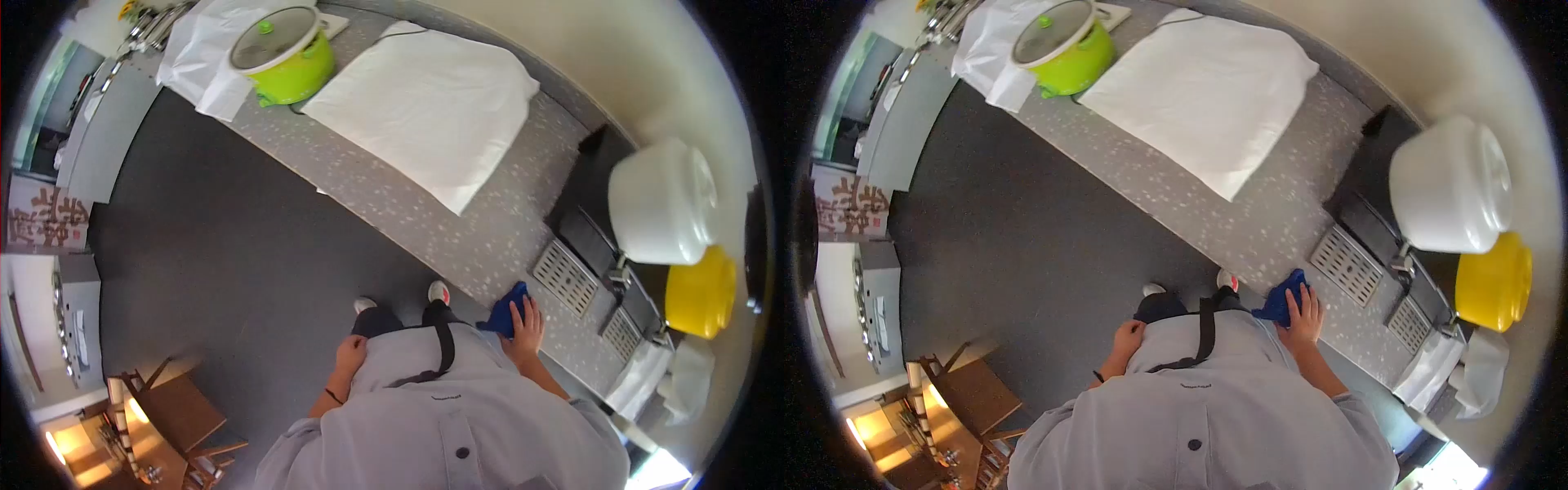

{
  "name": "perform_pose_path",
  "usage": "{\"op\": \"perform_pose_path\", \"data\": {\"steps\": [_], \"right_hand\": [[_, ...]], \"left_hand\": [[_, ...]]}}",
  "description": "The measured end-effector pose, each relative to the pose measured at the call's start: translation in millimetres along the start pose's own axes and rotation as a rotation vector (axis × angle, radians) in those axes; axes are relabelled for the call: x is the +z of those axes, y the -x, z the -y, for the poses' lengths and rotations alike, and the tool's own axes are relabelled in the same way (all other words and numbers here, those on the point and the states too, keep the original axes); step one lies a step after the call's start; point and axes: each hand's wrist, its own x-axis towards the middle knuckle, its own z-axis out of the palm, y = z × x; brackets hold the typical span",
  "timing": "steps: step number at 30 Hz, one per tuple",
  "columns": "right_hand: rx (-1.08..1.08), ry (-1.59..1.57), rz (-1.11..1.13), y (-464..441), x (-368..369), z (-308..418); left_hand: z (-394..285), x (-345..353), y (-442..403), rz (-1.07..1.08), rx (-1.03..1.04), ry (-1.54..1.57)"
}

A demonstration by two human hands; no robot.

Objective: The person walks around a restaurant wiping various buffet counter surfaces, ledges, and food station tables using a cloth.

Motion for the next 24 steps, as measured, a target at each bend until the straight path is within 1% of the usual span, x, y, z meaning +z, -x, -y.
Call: {"op": "perform_pose_path", "data": {"steps": [3, 5, 6, 8, 9, 11, 14, 15, 16, 17, 19, 20, 21, 22, 23, 24], "right_hand": [[-0.048, -0.076, -0.046, -44.3, 2.1, 41.5], [-0.116, -0.040, -0.053, -76.6, 10.4, 73.5], [-0.148, -0.021, -0.059, -91.6, 16.0, 92.4], [-0.133, -0.039, -0.110, -126.7, 31.1, 130.5], [-0.128, -0.052, -0.131, -142.5, 39.1, 152.2], [-0.105, -0.085, -0.187, -176.5, 51.0, 191.7], [-0.054, -0.120, -0.285, -221.3, 68.4, 263.5], [-0.036, -0.129, -0.317, -234.5, 73.9, 287.2], [-0.015, -0.133, -0.279, -249.9, 78.1, 313.2], [-0.052, -0.151, -0.272, -267.4, 86.4, 342.7], [-0.059, -0.159, -0.260, -290.3, 86.5, 394.1], [-0.069, -0.154, -0.276, -304.8, 92.2, 415.8], [-0.094, -0.143, -0.295, -315.6, 87.2, 441.1], [-0.065, -0.197, -0.329, -331.7, 104.7, 446.4], [-0.039, -0.263, -0.338, -345.8, 102.2, 463.1], [-0.014, -0.331, -0.349, -359.7, 98.8, 480.5]], "left_hand": [[15.9, -7.1, -15.7, 0.049, -0.007, 0.083], [20.1, -25.2, -21.3, 0.054, -0.040, 0.099], [36.5, -34.0, -26.9, 0.040, -0.057, 0.131], [74.4, -53.7, -45.9, -0.003, -0.084, 0.199], [92.5, -67.8, -55.1, 0.009, -0.123, 0.231], [131.0, -105.3, -71.4, 0.026, -0.205, 0.293], [168.9, -177.0, -89.3, -0.012, -0.227, 0.378], [188.9, -191.6, -94.1, -0.023, -0.207, 0.384], [212.1, -202.8, -103.1, -0.038, -0.184, 0.387], [235.0, -214.4, -112.2, -0.047, -0.159, 0.386], [301.2, -210.2, -135.2, 0.020, -0.230, 0.455], [320.0, -214.1, -147.5, 0.080, -0.252, 0.480], [318.6, -233.0, -153.1, 0.082, -0.271, 0.441], [313.9, -257.7, -154.1, 0.087, -0.292, 0.398], [310.6, -282.0, -157.3, 0.093, -0.313, 0.351], [319.1, -291.9, -171.3, 0.140, -0.280, 0.366]]}}
